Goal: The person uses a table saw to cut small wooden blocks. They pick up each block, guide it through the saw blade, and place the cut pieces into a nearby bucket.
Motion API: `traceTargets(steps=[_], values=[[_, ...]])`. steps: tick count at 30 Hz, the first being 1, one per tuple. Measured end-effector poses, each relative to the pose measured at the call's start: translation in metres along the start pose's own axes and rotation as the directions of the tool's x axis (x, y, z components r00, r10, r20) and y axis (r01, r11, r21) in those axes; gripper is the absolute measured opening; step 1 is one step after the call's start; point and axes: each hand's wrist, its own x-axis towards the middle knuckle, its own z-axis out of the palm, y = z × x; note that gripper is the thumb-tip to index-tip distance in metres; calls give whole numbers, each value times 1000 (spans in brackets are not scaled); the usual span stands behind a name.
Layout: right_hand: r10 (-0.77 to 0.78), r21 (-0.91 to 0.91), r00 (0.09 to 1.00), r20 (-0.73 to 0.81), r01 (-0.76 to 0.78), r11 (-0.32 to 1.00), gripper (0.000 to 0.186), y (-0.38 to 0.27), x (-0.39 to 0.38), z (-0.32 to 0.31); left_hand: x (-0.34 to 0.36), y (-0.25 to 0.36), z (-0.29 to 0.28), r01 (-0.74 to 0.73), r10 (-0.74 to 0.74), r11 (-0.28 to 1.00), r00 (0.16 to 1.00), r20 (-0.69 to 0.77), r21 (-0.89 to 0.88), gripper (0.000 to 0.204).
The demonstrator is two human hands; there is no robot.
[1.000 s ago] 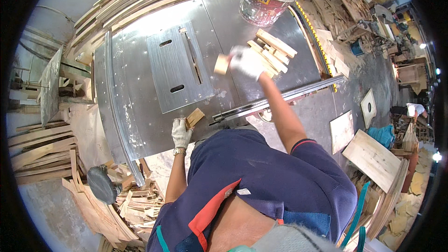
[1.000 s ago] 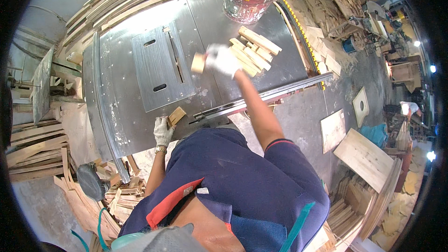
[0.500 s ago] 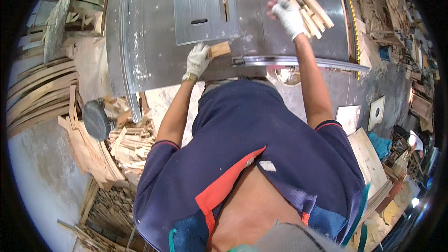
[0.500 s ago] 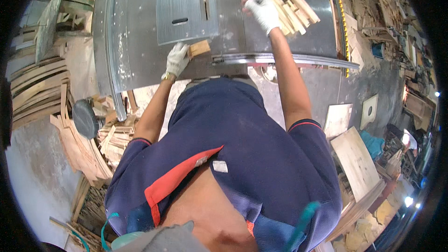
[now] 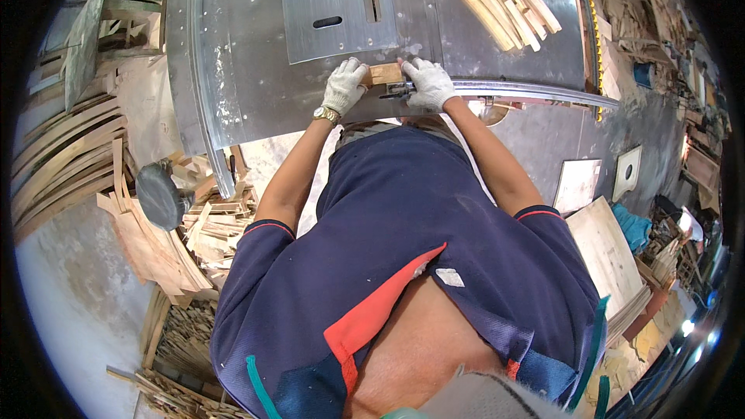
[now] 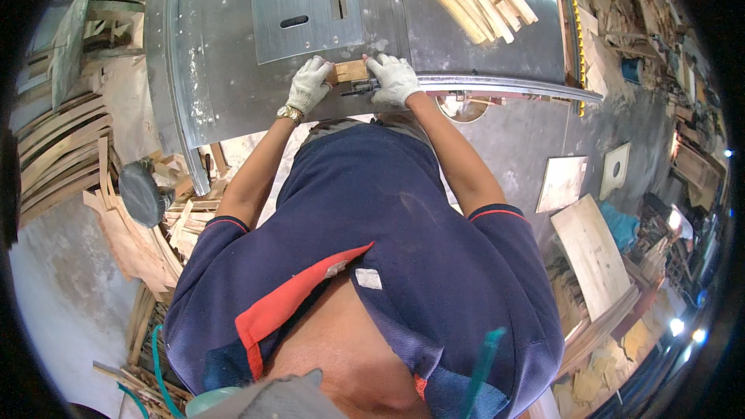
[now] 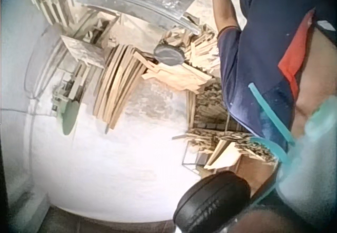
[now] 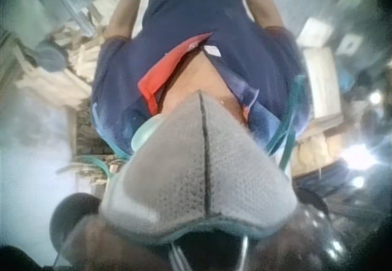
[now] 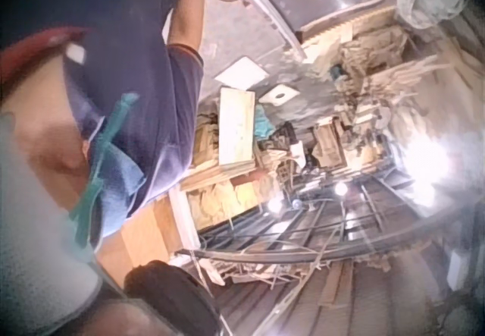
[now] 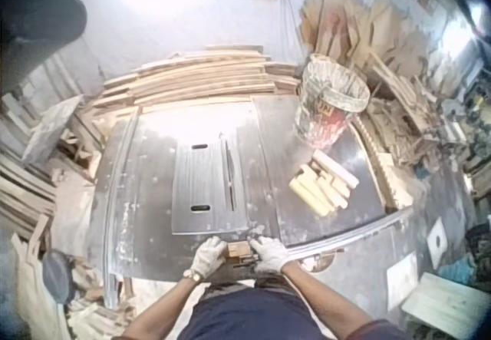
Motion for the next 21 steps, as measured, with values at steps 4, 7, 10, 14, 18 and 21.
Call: traceTargets(steps=[4,7,10,14,18,21], values=[[24,21,999,-37,-23,1000,101,6,7,17,-2,5,-3,2,-3,999,1000,-24,-34,50],[6,52,1000,-14,-5,999,98,8,13,17,-5,3,-2,8,-11,999,999,-53,-44,46],[-17,35,998,62,15,999,98,8,19,4,-7,-3,4,29,-30,999,996,-78,-16,35],[11,9,993,118,-12,1000,97,12,33,-16,3,-3,3,21,-17,999,993,-120,35,20],[60,4,983,173,-62,998,98,12,59,-44,28,-14,1,27,-14,994,992,-125,105,15],[39,29,986,160,-44,999,99,19,82,-56,54,-23,-5,42,-29,987,996,-84,157,15]])
